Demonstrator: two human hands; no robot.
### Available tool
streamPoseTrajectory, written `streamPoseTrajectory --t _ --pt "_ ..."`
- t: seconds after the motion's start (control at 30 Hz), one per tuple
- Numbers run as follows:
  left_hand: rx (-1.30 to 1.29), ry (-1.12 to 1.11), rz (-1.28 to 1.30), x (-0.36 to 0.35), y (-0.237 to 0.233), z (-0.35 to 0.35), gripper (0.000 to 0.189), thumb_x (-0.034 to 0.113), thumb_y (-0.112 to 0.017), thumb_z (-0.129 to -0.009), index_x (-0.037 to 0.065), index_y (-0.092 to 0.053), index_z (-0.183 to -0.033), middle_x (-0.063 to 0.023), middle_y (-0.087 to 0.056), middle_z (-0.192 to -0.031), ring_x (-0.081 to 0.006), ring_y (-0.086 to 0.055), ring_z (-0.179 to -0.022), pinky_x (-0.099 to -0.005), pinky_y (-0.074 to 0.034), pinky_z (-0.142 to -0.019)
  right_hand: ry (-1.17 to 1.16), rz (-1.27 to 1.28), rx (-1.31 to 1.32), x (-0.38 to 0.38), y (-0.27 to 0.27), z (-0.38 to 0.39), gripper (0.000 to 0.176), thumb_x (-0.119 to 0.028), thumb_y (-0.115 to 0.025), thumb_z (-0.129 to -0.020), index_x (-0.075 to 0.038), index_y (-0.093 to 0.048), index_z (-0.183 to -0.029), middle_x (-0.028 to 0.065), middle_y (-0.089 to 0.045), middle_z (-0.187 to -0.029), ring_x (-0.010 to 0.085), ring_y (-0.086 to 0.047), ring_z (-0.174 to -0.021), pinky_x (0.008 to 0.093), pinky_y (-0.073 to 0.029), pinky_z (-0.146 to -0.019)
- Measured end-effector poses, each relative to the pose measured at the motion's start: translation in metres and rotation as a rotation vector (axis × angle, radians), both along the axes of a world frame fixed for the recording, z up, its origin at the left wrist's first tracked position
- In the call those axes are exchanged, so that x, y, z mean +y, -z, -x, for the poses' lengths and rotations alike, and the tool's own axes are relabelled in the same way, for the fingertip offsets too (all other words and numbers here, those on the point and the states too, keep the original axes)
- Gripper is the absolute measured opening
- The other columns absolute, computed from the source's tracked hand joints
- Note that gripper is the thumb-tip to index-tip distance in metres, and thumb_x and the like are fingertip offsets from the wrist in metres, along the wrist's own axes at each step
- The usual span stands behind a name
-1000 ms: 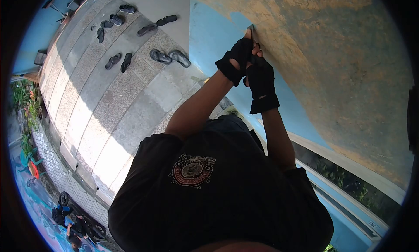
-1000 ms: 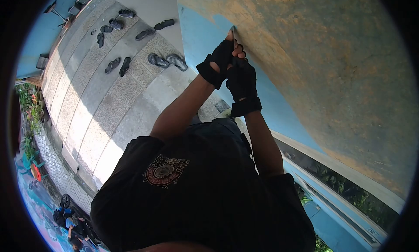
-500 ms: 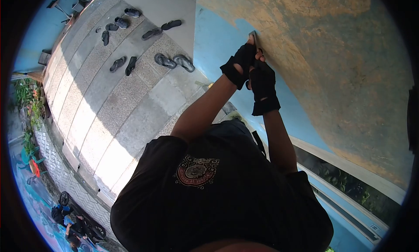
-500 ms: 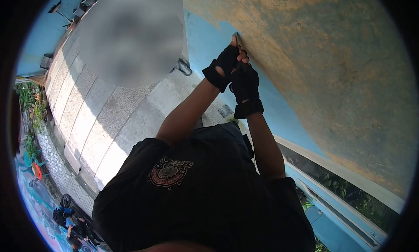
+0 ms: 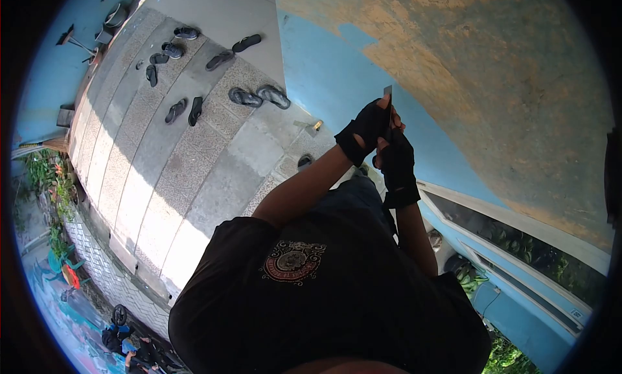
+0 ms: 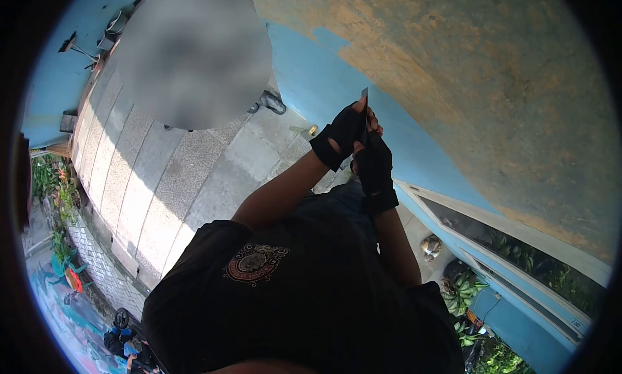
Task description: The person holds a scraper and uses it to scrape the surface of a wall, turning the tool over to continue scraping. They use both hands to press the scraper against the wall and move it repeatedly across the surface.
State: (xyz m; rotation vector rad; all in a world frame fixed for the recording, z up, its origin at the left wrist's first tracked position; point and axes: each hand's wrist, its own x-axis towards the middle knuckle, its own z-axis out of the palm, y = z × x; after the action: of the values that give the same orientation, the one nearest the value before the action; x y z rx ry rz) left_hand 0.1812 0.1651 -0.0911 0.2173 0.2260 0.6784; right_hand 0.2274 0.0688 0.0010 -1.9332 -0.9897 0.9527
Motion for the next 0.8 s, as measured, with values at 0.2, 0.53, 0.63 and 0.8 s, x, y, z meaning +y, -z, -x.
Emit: streamPoseTrajectory --t 0.2,0.53,0.63,0.8 --pt "0.053 0.020 -0.154 -0.015 -0.004 0.007 0.045 0.051 -0.055 -0.096 0.007 -0.055 -0.085 -0.0090 -0.064 -0.078 -0.0282 -0.066 -0.087 -0.0430 -0.055 -0.078 0.036 -0.047 0.205 -0.032 -0.011 -0.010 0.043 -0.006 -0.055 -0.093 -0.002 -0.052 -0.136 0.0019 -0.059 -0.080 0.0076 -0.053 -0.051 0.0229 -0.040 -0.046" --pt "0.328 -0.144 -0.288 -0.049 -0.024 0.115 0.046 0.050 -0.056 -0.096 0.005 -0.059 -0.089 -0.0080 -0.065 -0.077 -0.0244 -0.068 -0.076 -0.0381 -0.056 -0.073 -0.224 -0.042 0.382 -0.048 0.012 0.036 0.042 -0.011 -0.057 -0.095 0.002 -0.051 -0.134 0.0029 -0.063 -0.081 0.0095 -0.059 -0.059 0.0231 -0.045 -0.050" --pt "0.490 -0.292 -0.303 -0.060 -0.026 0.150 0.044 0.047 -0.056 -0.097 0.006 -0.062 -0.082 -0.0072 -0.064 -0.072 -0.0231 -0.068 -0.073 -0.0377 -0.056 -0.069 -0.334 -0.096 0.244 -0.052 0.015 0.059 0.037 -0.010 -0.056 -0.095 0.001 -0.055 -0.131 0.0027 -0.063 -0.082 0.0097 -0.061 -0.062 0.0246 -0.048 -0.055" --pt "0.619 -0.386 -0.185 -0.084 -0.029 0.187 0.039 0.043 -0.057 -0.098 0.009 -0.054 -0.079 -0.0036 -0.059 -0.066 -0.0178 -0.059 -0.060 -0.0324 -0.049 -0.059 -0.327 -0.020 0.479 -0.083 0.030 0.074 0.042 -0.027 -0.049 -0.102 -0.006 -0.050 -0.139 0.0063 -0.065 -0.108 0.0136 -0.066 -0.093 0.0253 -0.049 -0.078"
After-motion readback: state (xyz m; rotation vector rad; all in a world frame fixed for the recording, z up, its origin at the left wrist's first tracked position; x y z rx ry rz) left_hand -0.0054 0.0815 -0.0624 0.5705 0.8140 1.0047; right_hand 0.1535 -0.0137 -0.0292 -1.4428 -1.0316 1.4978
